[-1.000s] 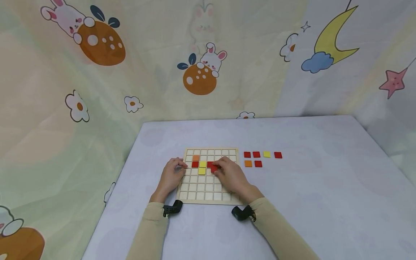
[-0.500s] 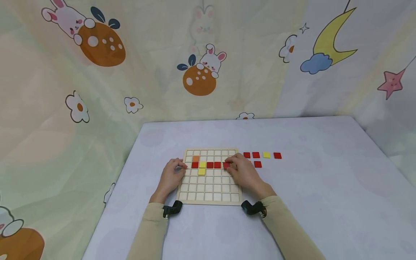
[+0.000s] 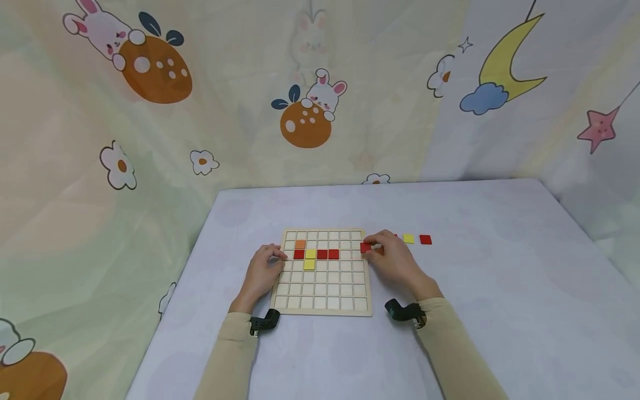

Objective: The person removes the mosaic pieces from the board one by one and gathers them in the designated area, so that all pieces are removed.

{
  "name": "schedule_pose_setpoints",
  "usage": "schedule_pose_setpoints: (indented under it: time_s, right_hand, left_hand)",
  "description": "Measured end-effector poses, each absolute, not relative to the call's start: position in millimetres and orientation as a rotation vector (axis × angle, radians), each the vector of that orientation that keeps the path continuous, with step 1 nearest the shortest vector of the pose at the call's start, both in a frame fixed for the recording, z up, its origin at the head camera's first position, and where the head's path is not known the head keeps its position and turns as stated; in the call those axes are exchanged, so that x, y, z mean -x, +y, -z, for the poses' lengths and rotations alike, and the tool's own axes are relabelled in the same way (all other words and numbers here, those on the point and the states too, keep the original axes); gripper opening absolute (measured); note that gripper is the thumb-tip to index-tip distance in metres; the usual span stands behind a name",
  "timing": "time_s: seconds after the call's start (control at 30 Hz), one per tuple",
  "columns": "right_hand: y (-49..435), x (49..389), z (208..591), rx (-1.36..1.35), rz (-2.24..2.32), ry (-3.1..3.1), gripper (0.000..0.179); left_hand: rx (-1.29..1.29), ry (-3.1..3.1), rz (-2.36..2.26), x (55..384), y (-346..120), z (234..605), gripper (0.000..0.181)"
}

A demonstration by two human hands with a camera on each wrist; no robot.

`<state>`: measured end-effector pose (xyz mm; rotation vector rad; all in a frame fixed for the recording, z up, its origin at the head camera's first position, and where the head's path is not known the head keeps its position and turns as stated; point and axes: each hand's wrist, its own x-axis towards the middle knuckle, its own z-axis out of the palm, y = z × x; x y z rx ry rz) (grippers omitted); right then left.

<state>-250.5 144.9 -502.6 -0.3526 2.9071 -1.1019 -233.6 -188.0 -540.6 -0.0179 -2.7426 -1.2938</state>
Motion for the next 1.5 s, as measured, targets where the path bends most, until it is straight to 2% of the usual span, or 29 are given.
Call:
schedule_pose_setpoints:
  time_s: [0.97, 1.5]
  right_hand:
    - [212.4, 258.6, 493.8, 0.253, 0.983, 2.946, 0.033]
    - [232.6, 255.3, 489.0, 0.179, 0.953, 2.895, 0.036]
  left_hand:
    - [0.008, -2.73, 1.325, 232.0, -188.1, 538.6, 0.007]
    - [0.006, -2.722, 1.346, 231.6, -187.6, 538.0, 0.007]
